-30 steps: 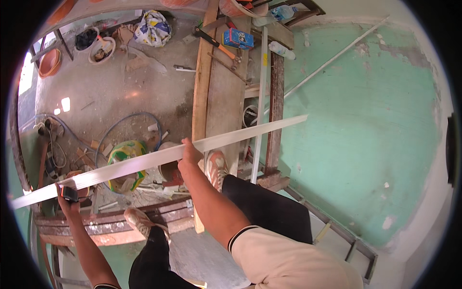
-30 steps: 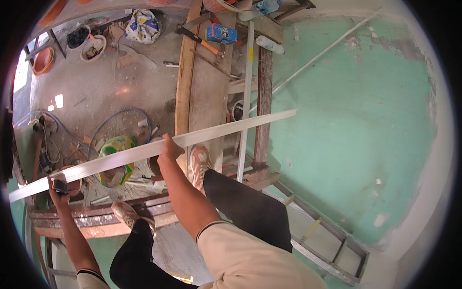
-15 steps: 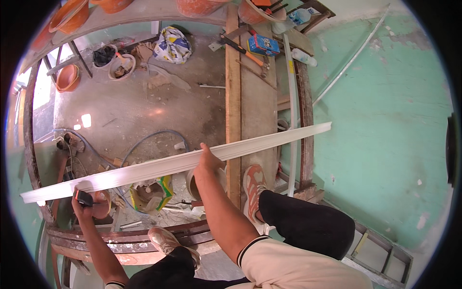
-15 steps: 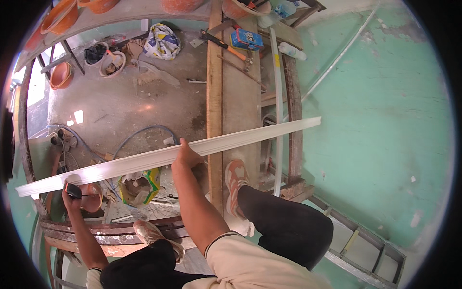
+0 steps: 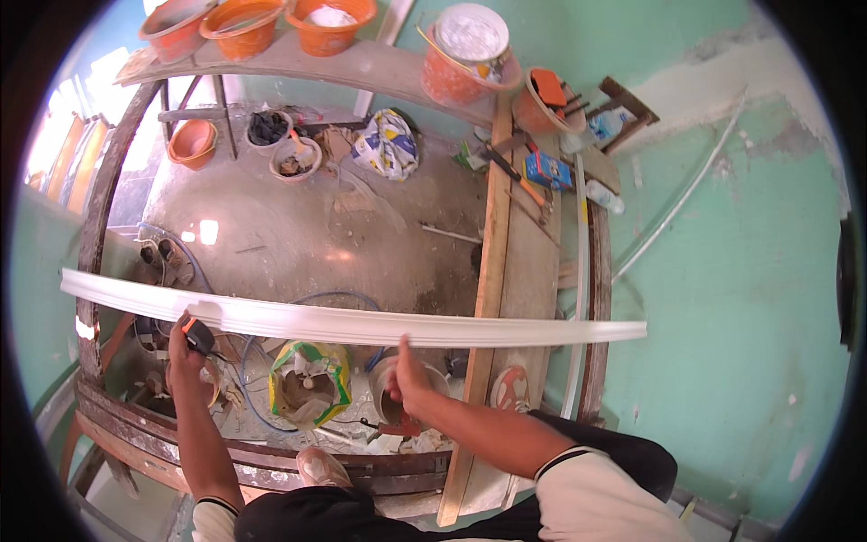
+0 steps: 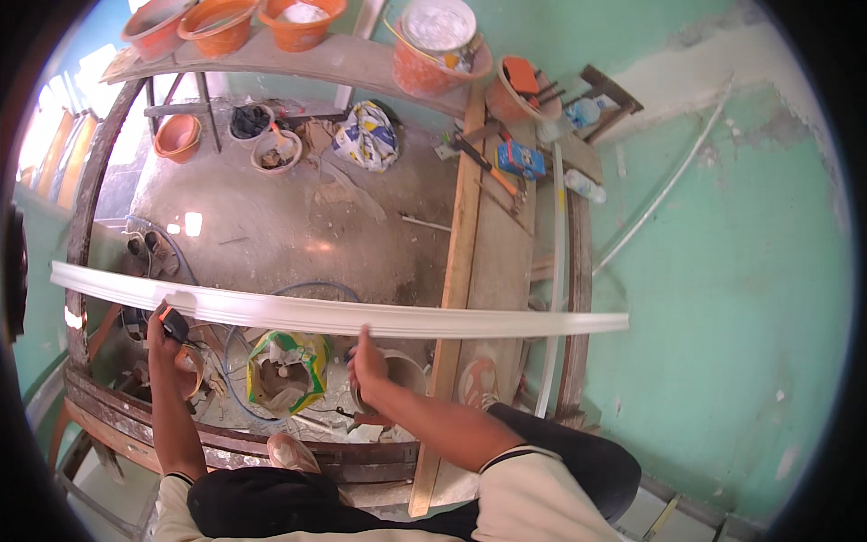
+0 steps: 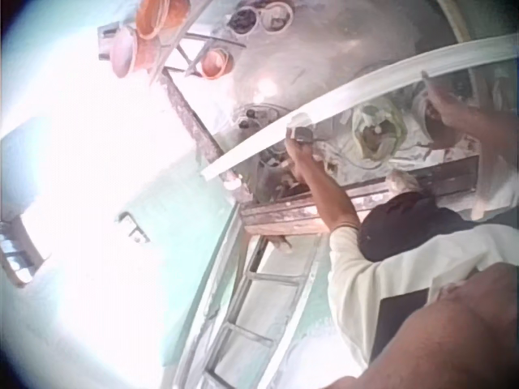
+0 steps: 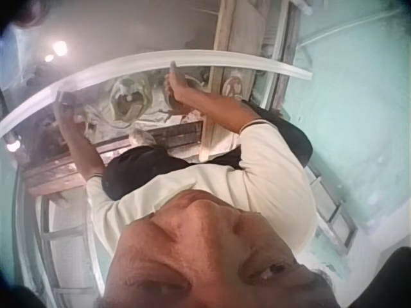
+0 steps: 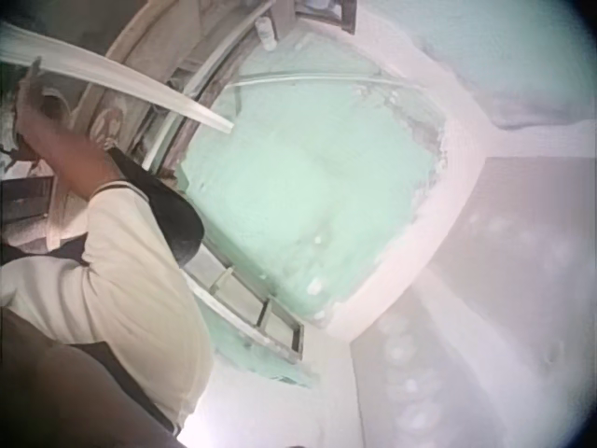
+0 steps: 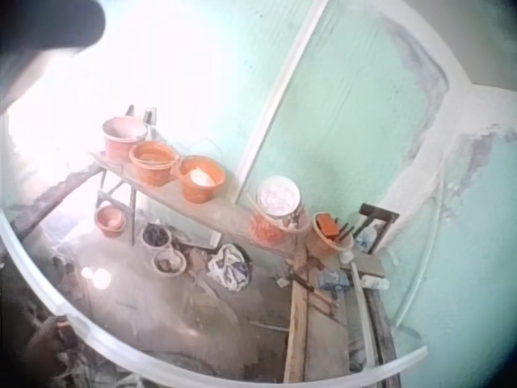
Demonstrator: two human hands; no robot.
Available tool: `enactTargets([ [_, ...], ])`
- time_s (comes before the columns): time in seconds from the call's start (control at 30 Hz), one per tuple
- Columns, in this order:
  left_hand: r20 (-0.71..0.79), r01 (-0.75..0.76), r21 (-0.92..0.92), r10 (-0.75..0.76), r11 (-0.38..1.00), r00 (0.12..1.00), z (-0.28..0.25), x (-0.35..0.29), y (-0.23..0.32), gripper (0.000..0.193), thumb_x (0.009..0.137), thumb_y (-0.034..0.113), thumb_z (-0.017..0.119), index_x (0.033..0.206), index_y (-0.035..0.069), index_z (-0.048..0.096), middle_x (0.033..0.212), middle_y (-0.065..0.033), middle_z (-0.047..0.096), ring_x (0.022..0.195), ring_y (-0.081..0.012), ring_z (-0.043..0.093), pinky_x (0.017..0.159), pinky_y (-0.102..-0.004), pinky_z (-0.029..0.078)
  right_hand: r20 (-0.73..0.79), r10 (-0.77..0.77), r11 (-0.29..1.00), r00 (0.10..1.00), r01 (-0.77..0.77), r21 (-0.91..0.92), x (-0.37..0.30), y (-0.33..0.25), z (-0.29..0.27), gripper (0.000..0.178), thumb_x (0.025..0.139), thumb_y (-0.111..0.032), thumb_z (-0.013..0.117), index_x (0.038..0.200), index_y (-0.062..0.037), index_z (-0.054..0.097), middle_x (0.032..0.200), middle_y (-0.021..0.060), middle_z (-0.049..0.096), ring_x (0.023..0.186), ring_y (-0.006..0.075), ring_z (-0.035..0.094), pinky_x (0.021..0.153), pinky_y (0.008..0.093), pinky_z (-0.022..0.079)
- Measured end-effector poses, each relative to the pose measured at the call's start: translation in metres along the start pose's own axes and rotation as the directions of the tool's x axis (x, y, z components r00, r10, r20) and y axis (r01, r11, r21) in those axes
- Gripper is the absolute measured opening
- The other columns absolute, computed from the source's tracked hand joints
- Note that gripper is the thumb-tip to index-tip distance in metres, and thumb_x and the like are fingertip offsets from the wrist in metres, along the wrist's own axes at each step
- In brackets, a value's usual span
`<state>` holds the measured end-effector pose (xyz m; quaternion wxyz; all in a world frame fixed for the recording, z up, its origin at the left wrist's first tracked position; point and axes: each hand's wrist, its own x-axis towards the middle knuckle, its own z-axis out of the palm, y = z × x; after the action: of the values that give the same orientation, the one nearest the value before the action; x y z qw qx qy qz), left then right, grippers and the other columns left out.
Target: The person measures a wall section with a tape measure, then retrieves a long white molding strip. They place the strip on a workbench, measure it, and mark it with a pencil before cutting it with a hand saw.
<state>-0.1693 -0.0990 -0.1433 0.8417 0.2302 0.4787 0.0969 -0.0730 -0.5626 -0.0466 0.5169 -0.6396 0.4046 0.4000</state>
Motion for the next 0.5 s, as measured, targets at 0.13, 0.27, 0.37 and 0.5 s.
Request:
enactTargets([
  [0.13,0.057,-0.049,-0.046,0.052,0.998,0.997,-0.040,0.027,0.000,0.022,0.101,0.022,0.056,0.111,0.004,0.064,0.098,-0.0079,0.072,0.083,-0.0212,0.071,0.079,-0.0359,0.061,0.423,0.236,0.680,0.875,0.163,-0.715,-0.036,-0.035,0.002,0.061,0.093,-0.067,0.056,0.099,-0.0070,0.064,0.082,0.0015,0.061,0.067,0.0108,0.061,0.059,0.0273,0.050],
  [0.27,0.098,-0.087,-0.043,0.091,0.995,0.991,-0.012,0.007,-0.006,0.019,0.101,0.024,0.053,0.102,0.007,0.062,0.086,-0.0062,0.067,0.074,-0.0193,0.068,0.068,-0.0368,0.060,0.648,0.040,0.419,0.760,0.576,-0.702,-0.045,-0.073,-0.032,0.044,0.095,-0.043,0.068,0.116,-0.0055,0.066,0.100,0.0039,0.067,0.086,0.0122,0.065,0.079,0.0270,0.055],
  [0.37,-0.083,-0.072,-0.068,0.067,0.995,0.994,-0.020,0.022,-0.014,0.018,0.097,0.025,0.063,0.105,0.009,0.060,0.087,-0.0056,0.066,0.072,-0.0196,0.067,0.066,-0.0367,0.059,0.569,-0.039,0.452,0.821,0.522,-0.723,-0.074,-0.106,-0.049,0.040,0.095,-0.033,0.070,0.118,-0.0005,0.065,0.095,0.0071,0.068,0.083,0.0123,0.063,0.076,0.0289,0.053],
  [0.5,-0.134,-0.060,0.051,0.067,0.997,0.989,-0.021,-0.014,-0.009,0.026,0.096,0.027,0.065,0.110,0.006,0.062,0.093,-0.0085,0.069,0.080,-0.0214,0.068,0.075,-0.0384,0.060,0.678,-0.107,0.344,0.727,0.667,-0.661,-0.077,-0.117,-0.076,0.043,0.094,-0.034,0.071,0.118,0.0008,0.064,0.102,0.0117,0.070,0.091,0.0180,0.067,0.081,0.0331,0.054],
])
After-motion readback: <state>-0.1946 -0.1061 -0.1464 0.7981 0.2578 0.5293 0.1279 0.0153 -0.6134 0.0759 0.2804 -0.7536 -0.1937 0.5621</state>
